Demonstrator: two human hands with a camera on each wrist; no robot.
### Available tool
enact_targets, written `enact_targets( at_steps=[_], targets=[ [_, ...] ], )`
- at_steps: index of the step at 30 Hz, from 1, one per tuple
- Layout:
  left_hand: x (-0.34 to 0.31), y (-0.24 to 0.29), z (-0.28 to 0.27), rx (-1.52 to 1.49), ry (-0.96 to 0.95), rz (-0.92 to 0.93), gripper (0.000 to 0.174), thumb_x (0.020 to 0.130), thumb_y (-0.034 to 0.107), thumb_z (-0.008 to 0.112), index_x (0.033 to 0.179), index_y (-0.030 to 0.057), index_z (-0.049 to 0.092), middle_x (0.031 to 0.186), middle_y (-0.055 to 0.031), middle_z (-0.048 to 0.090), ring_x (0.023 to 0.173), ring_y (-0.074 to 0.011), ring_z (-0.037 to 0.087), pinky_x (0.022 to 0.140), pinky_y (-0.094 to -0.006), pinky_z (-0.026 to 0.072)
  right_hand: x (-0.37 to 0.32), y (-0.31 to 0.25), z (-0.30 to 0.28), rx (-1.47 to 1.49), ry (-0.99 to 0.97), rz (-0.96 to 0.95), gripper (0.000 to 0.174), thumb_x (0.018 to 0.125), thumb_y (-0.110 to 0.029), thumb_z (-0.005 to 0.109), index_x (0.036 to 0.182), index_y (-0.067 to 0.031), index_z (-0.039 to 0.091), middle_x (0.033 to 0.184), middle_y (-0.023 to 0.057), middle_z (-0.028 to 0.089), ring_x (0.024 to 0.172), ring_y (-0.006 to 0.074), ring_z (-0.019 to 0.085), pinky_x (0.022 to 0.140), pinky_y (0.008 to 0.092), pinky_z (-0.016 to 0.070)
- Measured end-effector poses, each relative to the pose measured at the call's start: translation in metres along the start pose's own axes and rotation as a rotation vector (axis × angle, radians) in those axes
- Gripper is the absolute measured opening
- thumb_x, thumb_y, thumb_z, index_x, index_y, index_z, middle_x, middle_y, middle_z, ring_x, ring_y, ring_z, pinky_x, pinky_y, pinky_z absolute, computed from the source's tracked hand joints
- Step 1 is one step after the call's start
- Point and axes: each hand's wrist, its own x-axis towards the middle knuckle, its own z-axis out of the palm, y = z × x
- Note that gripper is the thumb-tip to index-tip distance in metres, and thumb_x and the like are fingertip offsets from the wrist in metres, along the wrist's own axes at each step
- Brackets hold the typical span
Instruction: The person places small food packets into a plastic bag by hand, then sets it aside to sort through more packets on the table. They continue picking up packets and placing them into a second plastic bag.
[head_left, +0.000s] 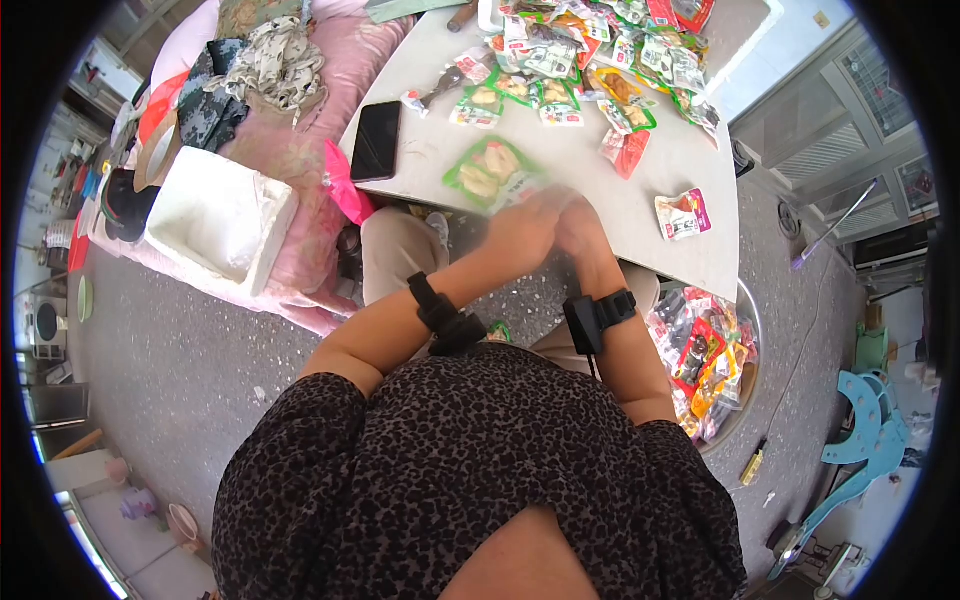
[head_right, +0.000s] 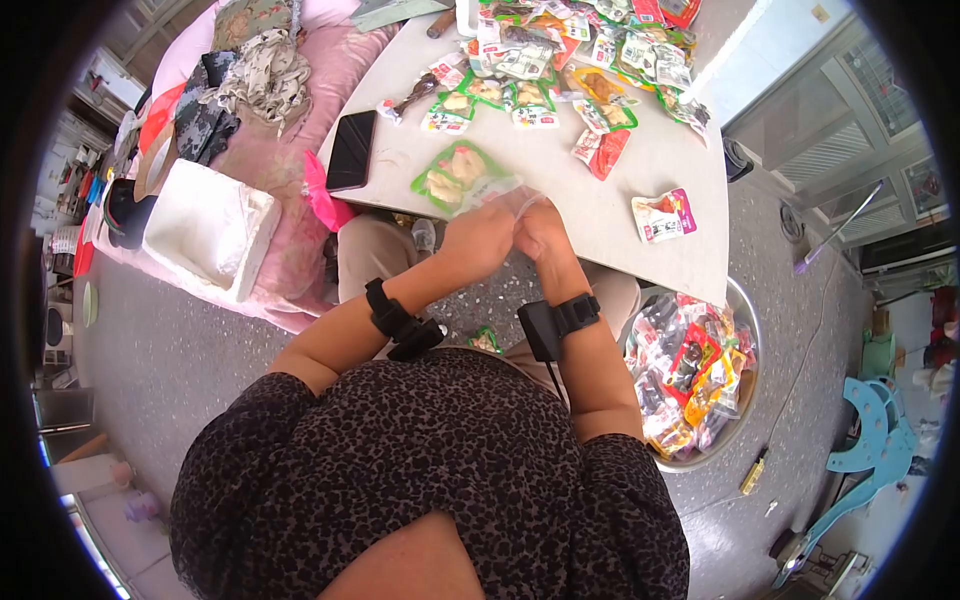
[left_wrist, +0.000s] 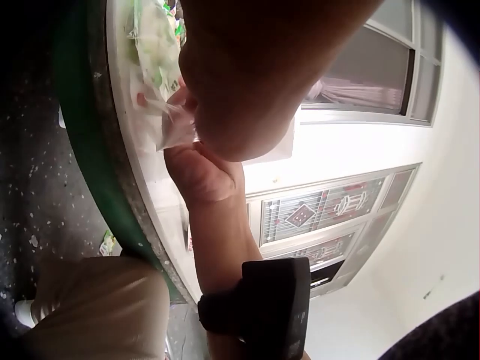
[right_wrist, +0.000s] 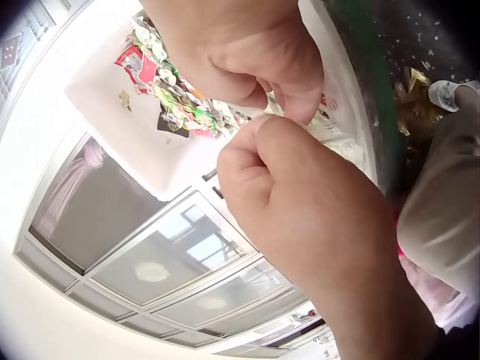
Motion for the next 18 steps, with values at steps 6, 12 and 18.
enact_targets(
  at_steps=[6,12,18],
  targets=[
    [-0.009,-0.006,-0.003,0.044,-0.029,0.049,0.024,0.066,0.018,0.052,0.087,0.0062,0.049,0.086,-0.0137,0.052,0.079,-0.0312,0.05,0.065,-0.0412,0.0389,-0.008,-0.001,-0.021,-0.325,-0.105,-0.151,0.016,0.078,-0.003,0.042,0.092,0.0012,0.047,0.083,0.0112,0.054,0.075,0.0208,0.055,0.063,0.032,0.0472],
    [-0.032,-0.018,-0.01,0.267,-0.02,0.282,0.041,0.058,0.02,0.058,0.097,0.0102,0.05,0.104,-0.0119,0.045,0.099,-0.0268,0.041,0.082,-0.0414,0.0298,-0.019,-0.013,-0.058,-0.285,0.148,0.026,0.011,0.078,-0.009,0.046,0.089,-0.0051,0.045,0.077,0.0074,0.053,0.066,0.016,0.053,0.051,0.0239,0.0421],
    [-0.028,-0.045,0.009,0.256,-0.004,0.392,0.028,0.06,0.013,0.054,0.087,0.0083,0.052,0.099,-0.0114,0.048,0.097,-0.0264,0.043,0.082,-0.0403,0.0317,-0.04,-0.028,-0.038,-0.257,0.327,-0.051,0.015,0.077,-0.01,0.048,0.091,-0.0052,0.044,0.077,0.0062,0.053,0.066,0.0152,0.052,0.052,0.0241,0.0417]
  ],
)
